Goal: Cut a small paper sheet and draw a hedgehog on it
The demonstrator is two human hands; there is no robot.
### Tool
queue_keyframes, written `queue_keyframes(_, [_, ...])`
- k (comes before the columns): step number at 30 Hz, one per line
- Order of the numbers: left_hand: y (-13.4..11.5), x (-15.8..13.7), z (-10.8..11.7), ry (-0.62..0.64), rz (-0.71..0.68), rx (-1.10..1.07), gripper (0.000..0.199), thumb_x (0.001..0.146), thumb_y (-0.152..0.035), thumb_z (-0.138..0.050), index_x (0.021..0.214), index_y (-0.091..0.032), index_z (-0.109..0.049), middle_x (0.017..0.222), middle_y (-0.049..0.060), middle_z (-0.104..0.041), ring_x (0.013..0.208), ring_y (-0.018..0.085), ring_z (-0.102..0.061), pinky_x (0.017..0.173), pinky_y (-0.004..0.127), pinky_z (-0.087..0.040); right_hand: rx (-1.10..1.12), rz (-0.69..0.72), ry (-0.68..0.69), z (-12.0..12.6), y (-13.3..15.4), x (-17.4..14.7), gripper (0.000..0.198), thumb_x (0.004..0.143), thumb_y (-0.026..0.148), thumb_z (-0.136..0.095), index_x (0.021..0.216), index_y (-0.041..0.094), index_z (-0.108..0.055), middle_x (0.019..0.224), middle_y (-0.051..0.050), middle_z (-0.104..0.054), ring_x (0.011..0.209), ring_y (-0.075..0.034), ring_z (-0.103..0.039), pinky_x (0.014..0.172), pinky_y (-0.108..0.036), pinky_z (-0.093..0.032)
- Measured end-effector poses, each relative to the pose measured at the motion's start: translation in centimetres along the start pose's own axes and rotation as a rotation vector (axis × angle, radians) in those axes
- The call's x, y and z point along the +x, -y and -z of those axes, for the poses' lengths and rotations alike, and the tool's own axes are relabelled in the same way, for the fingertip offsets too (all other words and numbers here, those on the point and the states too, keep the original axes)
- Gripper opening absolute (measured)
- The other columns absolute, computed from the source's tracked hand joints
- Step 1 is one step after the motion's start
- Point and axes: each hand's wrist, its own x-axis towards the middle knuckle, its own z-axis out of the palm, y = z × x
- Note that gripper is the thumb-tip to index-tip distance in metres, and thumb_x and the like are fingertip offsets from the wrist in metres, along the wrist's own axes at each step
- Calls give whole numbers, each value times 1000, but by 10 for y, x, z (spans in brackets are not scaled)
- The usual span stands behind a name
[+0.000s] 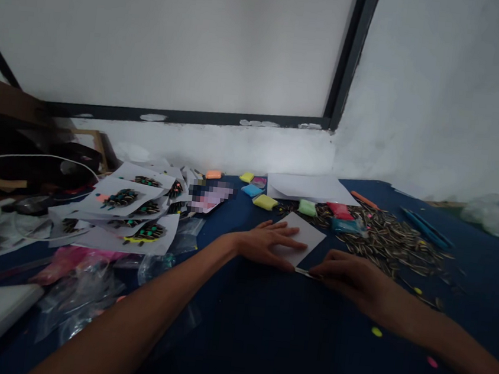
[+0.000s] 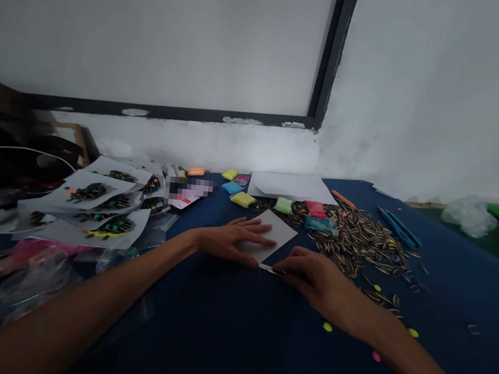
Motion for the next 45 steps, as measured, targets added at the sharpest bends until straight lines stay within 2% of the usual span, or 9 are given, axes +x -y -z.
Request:
queue_keyframes(6, [3,2,0,11,-17,-10,73,79,-69,-46,143,-38,-29,156,-5,-5,143,26,3,114,46,5,-11,-12,-18,0,1,0,34,93,42,-42,105,24,-69,98,-7,-61,85,-20,-59,72,-31,-47])
queue_keyframes(14, [3,2,0,13,-13,-10,71,80,-69,-45,142,-38,-29,156,-4,-5,143,24,4,114,46,5,4,1,-14,0,3,1,33,93,40,-42,105,25,-69,101,-7,-61,87,-20,-60,73,-31,-48])
queue_keyframes(23, [2,1,1,10,-7,6,72,80,-70,-43,143,-38,-29,156,-6,-4,143,26,4,114,47,4,1,1,1,1,5,1,35,93,43,-42,104,25,-69,99,-7,-61,87,-22,-59,72,-31,-48])
queue_keyframes(35, [-7,1,-1,-2,48,49,55,92,-55,-34,143,-37,-28,156,-4,-5,143,23,1,114,47,2,11,-9,3,-1,2,0,37,92,47,-41,104,25,-69,101,-7,-61,88,-21,-59,73,-32,-48])
queue_keyframes(40, [-6,4,-2,-10,62,68,61,91,-57,-33,146,-32,-21,155,-2,-5,143,23,0,114,46,2,19,-18,-14,0,4,-1,36,92,45,-42,104,24,-69,97,-7,-59,85,-21,-59,72,-32,-49])
queue_keyframes(45, [-5,4,-2,0,57,63,64,90,-60,-33,146,-31,-21,156,-1,-4,143,23,2,114,45,3,36,-7,9,-1,2,1,36,92,45,-42,104,24,-69,98,-8,-59,85,-20,-58,71,-31,-48])
